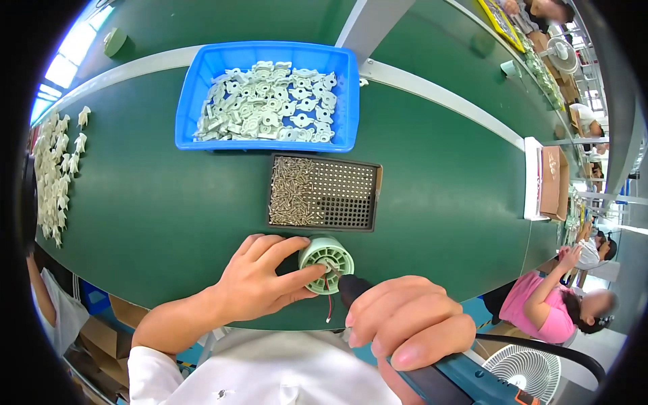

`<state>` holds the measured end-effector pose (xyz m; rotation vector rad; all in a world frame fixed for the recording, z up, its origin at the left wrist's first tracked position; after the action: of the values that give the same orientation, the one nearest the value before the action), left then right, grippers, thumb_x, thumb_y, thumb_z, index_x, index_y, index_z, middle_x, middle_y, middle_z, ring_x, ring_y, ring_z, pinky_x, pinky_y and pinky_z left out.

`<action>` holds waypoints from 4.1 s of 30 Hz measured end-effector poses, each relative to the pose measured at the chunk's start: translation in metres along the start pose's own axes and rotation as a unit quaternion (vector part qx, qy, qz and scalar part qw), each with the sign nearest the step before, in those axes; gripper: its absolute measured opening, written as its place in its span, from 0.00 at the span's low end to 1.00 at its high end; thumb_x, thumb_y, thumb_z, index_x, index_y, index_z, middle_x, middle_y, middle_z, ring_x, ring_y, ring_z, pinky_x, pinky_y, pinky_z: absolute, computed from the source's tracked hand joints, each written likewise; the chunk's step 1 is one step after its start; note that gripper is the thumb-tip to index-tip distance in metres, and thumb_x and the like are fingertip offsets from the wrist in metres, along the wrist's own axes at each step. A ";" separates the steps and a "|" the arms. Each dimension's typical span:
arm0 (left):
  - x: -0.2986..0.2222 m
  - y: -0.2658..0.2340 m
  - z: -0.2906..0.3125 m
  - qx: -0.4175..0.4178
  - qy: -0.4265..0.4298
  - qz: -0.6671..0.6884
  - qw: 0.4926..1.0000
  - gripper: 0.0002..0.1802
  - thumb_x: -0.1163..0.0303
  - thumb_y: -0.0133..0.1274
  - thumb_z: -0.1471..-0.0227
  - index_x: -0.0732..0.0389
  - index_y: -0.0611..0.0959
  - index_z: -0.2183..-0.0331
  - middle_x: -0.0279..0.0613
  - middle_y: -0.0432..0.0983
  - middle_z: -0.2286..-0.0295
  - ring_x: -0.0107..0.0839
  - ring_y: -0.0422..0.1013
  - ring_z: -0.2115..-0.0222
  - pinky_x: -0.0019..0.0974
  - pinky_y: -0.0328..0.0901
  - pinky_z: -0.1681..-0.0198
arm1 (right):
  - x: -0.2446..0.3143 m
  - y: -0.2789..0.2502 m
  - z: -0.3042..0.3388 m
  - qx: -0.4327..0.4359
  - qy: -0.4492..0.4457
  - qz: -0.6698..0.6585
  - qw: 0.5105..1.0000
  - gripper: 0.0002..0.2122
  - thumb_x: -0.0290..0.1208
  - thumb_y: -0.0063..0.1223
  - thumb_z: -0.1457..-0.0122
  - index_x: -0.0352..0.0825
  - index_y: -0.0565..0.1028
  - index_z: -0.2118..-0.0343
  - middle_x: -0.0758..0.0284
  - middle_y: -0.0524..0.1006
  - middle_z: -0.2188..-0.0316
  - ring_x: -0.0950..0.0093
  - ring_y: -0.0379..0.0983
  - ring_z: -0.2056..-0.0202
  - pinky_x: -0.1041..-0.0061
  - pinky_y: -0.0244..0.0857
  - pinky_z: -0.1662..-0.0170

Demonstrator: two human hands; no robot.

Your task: Assembling small plastic components onto a circular green base using an electric screwdriver at a production line.

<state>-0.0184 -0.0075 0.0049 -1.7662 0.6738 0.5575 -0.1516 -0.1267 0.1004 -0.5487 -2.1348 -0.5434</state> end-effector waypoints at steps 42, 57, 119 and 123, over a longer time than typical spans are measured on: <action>-0.004 0.013 -0.008 -0.040 0.036 -0.007 0.999 0.19 0.67 0.56 0.59 0.48 0.82 0.59 0.55 0.70 0.57 0.46 0.72 0.62 0.44 0.69 0.53 | 0.000 0.011 -0.008 -0.051 0.124 0.043 0.990 0.05 0.31 0.48 0.42 0.36 0.68 0.69 0.63 0.73 0.75 0.64 0.73 0.79 0.63 0.69 0.73; -0.002 0.013 -0.007 -0.041 0.042 -0.027 0.998 0.17 0.61 0.59 0.57 0.48 0.82 0.60 0.54 0.70 0.57 0.47 0.73 0.62 0.44 0.69 0.55 | -0.013 0.000 -0.006 -0.011 0.047 0.027 0.998 0.28 0.57 0.60 0.52 0.33 0.67 0.65 0.63 0.71 0.74 0.70 0.72 0.82 0.71 0.70 0.76; 0.276 -0.218 -0.166 -0.065 -0.378 -0.251 0.889 0.38 0.55 0.60 0.58 0.57 0.67 0.46 0.57 0.69 0.51 0.52 0.67 0.50 0.47 0.61 0.47 | -0.071 -0.074 0.049 -0.059 0.169 0.590 0.788 0.14 0.24 0.55 0.51 0.29 0.74 0.60 0.54 0.70 0.50 0.54 0.64 0.46 0.62 0.61 0.46; 0.270 -0.211 -0.137 -0.134 -0.388 -0.206 0.888 0.39 0.57 0.61 0.59 0.60 0.66 0.46 0.58 0.71 0.52 0.49 0.68 0.51 0.40 0.63 0.49 | -0.069 -0.072 0.055 -0.059 0.167 0.586 0.791 0.13 0.24 0.55 0.51 0.29 0.74 0.60 0.55 0.70 0.50 0.55 0.64 0.46 0.62 0.61 0.45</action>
<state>0.3277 -0.1361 0.0083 -1.6679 -0.3478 1.0029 -0.1880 -0.1677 0.0011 -1.5407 -1.0765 -0.0266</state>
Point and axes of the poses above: each hand's wrist, its own z-axis away from the middle knuckle, its own y-axis out of the palm, x = y × z, the point moved 2 cm from there along -z, towards the middle knuckle
